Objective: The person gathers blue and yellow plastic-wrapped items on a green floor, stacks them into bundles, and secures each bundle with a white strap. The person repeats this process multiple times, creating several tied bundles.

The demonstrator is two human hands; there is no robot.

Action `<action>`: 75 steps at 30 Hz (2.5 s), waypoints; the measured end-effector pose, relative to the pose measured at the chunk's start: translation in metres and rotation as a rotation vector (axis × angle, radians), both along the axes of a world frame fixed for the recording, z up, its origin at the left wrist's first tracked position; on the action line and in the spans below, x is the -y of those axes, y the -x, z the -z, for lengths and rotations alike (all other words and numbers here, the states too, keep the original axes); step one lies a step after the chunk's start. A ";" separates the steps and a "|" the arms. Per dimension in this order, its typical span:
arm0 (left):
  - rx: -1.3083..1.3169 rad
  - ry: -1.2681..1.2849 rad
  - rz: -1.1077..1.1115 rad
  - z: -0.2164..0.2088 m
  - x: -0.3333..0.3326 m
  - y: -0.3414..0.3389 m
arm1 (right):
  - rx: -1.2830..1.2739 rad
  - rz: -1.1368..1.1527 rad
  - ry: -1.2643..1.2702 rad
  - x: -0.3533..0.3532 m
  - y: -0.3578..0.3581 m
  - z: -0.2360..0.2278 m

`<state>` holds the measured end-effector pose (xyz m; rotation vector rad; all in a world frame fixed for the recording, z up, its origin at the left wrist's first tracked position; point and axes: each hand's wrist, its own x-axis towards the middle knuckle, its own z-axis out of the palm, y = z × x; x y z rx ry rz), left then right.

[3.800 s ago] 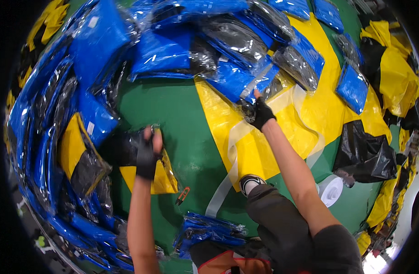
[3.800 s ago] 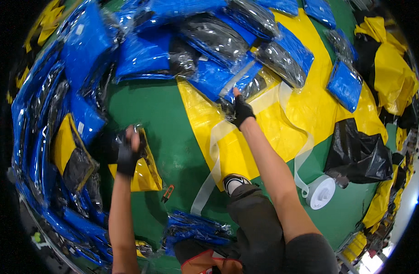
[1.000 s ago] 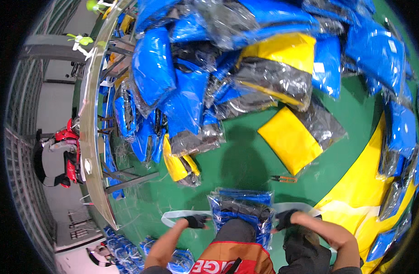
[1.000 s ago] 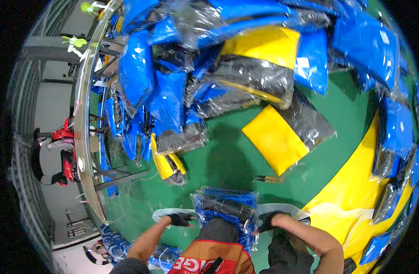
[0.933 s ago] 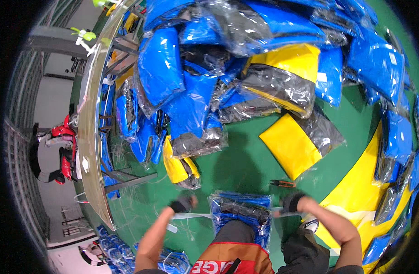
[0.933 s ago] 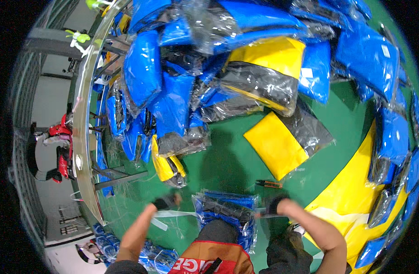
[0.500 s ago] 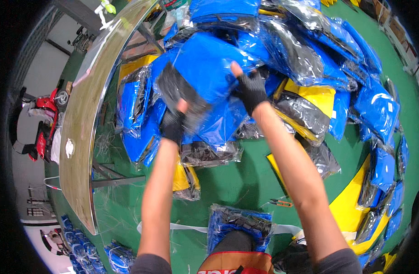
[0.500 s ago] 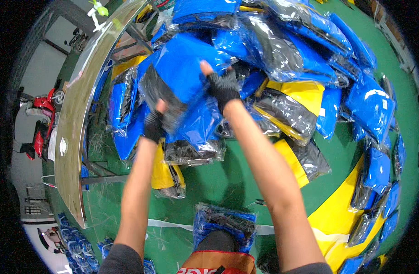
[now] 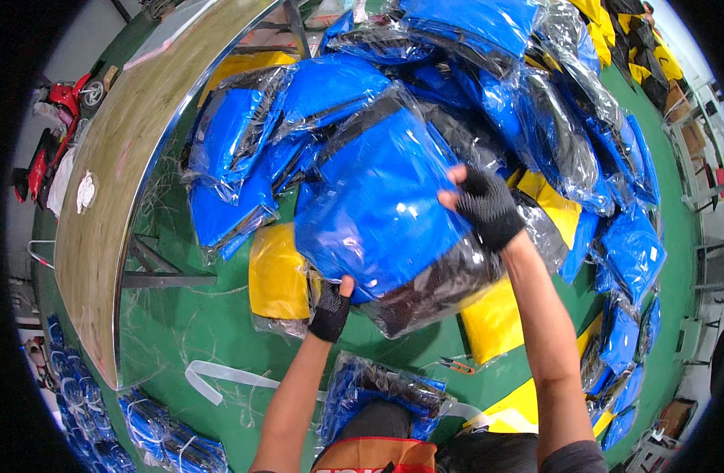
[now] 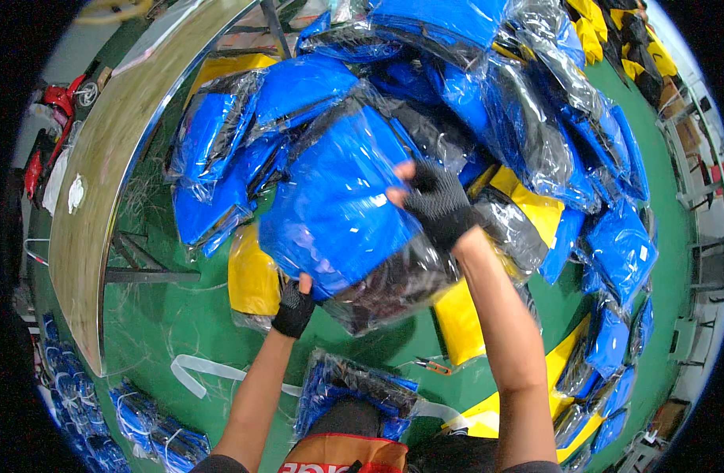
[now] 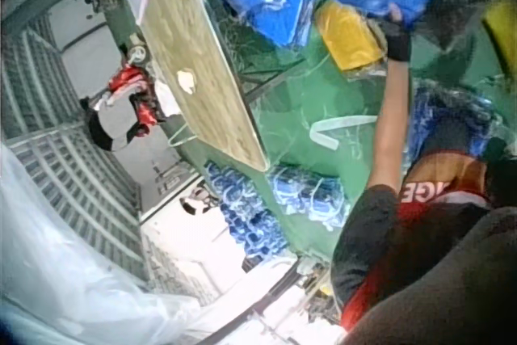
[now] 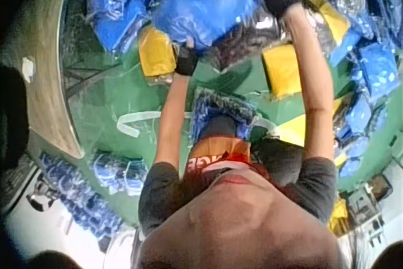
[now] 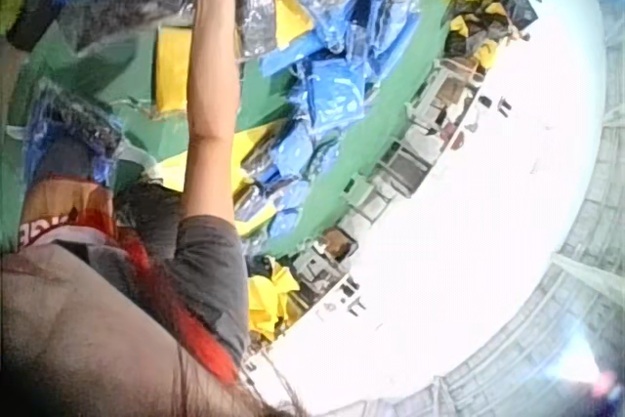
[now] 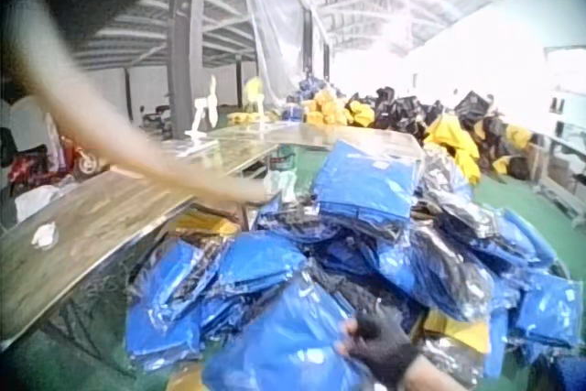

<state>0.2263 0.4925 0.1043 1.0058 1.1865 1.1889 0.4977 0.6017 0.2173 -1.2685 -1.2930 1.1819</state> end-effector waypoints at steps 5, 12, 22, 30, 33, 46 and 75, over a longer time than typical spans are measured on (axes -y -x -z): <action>0.196 -0.033 -0.200 0.003 -0.117 -0.022 | 0.741 -0.002 0.067 -0.115 0.022 -0.025; 0.395 0.260 -0.005 0.006 -0.120 0.010 | 0.543 -0.067 -0.027 -0.063 0.018 -0.010; -0.353 0.190 0.551 0.074 0.068 -0.169 | -0.176 0.587 0.585 0.296 -0.140 0.138; -0.393 -0.041 1.056 0.148 0.075 -0.120 | -0.435 0.273 0.405 0.352 -0.152 0.178; -0.099 0.651 0.771 0.112 0.048 -0.184 | -0.268 0.420 0.352 0.336 -0.151 0.206; -0.652 0.734 0.455 -0.128 0.191 0.054 | -0.255 0.008 0.259 0.410 -0.092 0.021; -1.201 0.688 1.819 -0.011 0.201 0.085 | 0.169 -0.686 0.830 0.462 -0.031 0.168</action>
